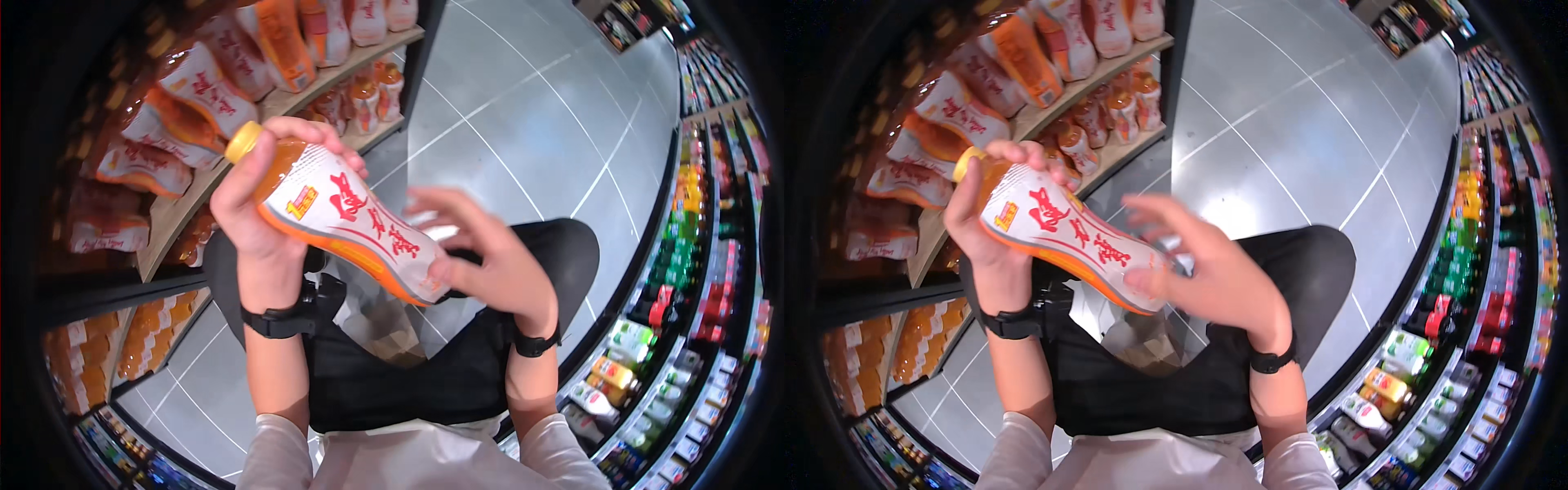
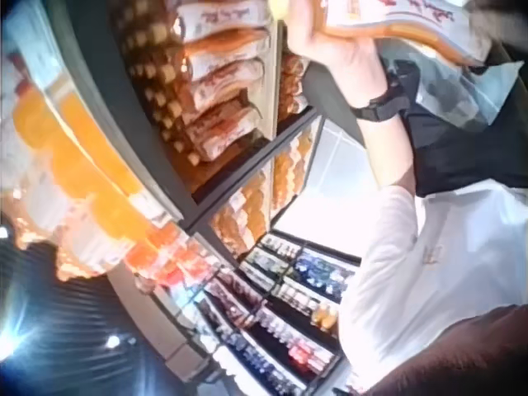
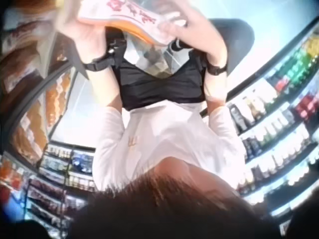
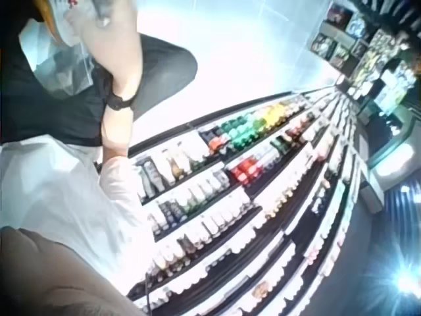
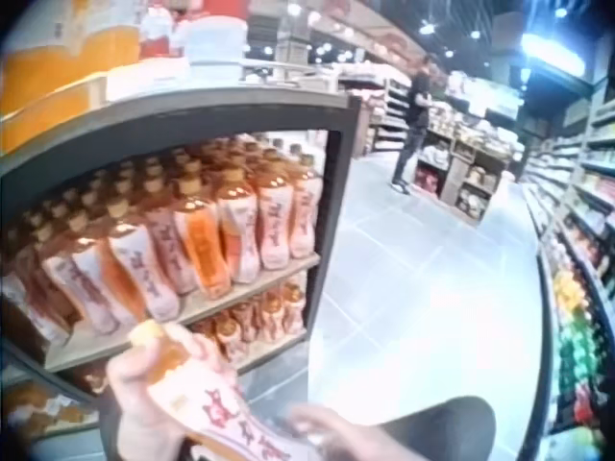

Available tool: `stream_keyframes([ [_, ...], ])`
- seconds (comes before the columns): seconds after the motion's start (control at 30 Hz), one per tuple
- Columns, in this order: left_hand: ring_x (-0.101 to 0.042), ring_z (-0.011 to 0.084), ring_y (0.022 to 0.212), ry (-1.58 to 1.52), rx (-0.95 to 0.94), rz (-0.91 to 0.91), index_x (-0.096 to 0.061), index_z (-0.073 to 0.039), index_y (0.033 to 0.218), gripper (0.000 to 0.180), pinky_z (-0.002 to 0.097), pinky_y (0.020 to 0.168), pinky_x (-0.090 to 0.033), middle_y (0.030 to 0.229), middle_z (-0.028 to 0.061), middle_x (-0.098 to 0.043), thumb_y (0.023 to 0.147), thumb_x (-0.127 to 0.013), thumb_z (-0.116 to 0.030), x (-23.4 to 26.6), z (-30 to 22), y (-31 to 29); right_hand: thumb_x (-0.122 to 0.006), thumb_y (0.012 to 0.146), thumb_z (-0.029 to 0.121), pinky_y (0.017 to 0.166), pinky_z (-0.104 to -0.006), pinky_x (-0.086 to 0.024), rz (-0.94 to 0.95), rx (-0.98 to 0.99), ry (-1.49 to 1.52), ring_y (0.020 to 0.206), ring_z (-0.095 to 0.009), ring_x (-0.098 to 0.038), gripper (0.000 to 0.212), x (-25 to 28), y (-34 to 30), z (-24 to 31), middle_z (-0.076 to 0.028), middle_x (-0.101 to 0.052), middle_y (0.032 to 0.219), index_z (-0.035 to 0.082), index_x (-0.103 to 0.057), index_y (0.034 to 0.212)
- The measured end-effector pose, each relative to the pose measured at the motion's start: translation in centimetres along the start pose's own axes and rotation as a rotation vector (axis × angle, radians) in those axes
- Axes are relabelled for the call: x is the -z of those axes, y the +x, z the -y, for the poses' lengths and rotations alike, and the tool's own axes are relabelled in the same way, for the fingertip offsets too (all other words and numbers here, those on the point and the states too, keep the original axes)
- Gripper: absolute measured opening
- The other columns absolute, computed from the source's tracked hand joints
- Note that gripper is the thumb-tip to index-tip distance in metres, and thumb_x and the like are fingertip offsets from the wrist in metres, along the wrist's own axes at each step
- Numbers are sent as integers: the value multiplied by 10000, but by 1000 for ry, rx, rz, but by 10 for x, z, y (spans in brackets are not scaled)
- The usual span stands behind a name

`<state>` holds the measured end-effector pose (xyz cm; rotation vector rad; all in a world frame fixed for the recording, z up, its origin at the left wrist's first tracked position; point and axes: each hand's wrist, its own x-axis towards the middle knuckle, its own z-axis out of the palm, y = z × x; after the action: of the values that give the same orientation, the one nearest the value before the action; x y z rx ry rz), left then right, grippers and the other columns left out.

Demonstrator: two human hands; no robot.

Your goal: Selecting, inspecting, and returning bottles of a beverage on a supermarket shelf.

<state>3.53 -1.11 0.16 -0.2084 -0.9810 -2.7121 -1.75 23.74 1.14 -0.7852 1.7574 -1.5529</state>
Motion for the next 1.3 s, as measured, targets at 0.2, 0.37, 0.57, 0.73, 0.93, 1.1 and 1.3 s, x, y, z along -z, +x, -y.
stream_keyframes([
  [0.2,-682,374,831,-180,-46,-193,-629,30,981,405,508,809,-563,928,173,-648,948,-553,-367,13,-6,-4,-770,874,335,947,-300,-490,71,-104,28,1117,-169,-628,695,-28,14,-4,-142,-607,1277,-18,-469,1392],
  [0.37,-680,355,925,-224,-89,-355,-634,-23,1042,447,549,847,-547,963,131,-682,995,-489,-444,17,-10,1,-699,830,631,753,-354,-593,42,7,573,1038,-258,-681,945,-24,15,-2,-208,-585,1294,-62,-407,1404],
  [0.57,-683,355,924,-257,0,-409,-633,8,1060,476,550,839,-573,945,142,-667,1005,-459,-432,6,-10,9,-683,820,669,598,-383,-626,-218,-87,393,833,-339,-724,978,-35,13,17,-267,-604,1228,-93,-407,1366],
  [0.73,-678,308,841,-367,59,-451,-649,-32,971,385,502,765,-570,867,115,-665,970,-524,-396,18,-4,9,-896,667,505,1094,-333,-380,-56,143,335,1271,-220,-555,1081,-34,0,-4,-155,-560,1369,-73,-414,1442],
  [0.93,-659,313,816,-350,1,-515,-653,-40,918,334,490,786,-551,862,125,-682,930,-593,-368,32,-13,8,-776,786,443,1019,-378,-481,-38,53,438,1269,-240,-550,943,-39,14,-10,-153,-543,1361,-54,-368,1476],
  [1.1,-661,326,821,-280,-13,-554,-637,-38,913,316,497,793,-550,868,139,-666,920,-595,-351,37,-13,9,-741,807,464,972,-404,-528,65,-3,556,1265,-243,-547,923,-31,27,-19,-165,-521,1379,-52,-363,1472],
  [1.3,-680,332,814,-279,-2,-595,-631,-37,911,302,509,779,-558,868,148,-659,919,-590,-336,33,-14,12,-733,775,516,1108,-334,-361,5,54,406,1304,-225,-517,938,-26,30,-35,-154,-506,1406,-46,-405,1452],
])
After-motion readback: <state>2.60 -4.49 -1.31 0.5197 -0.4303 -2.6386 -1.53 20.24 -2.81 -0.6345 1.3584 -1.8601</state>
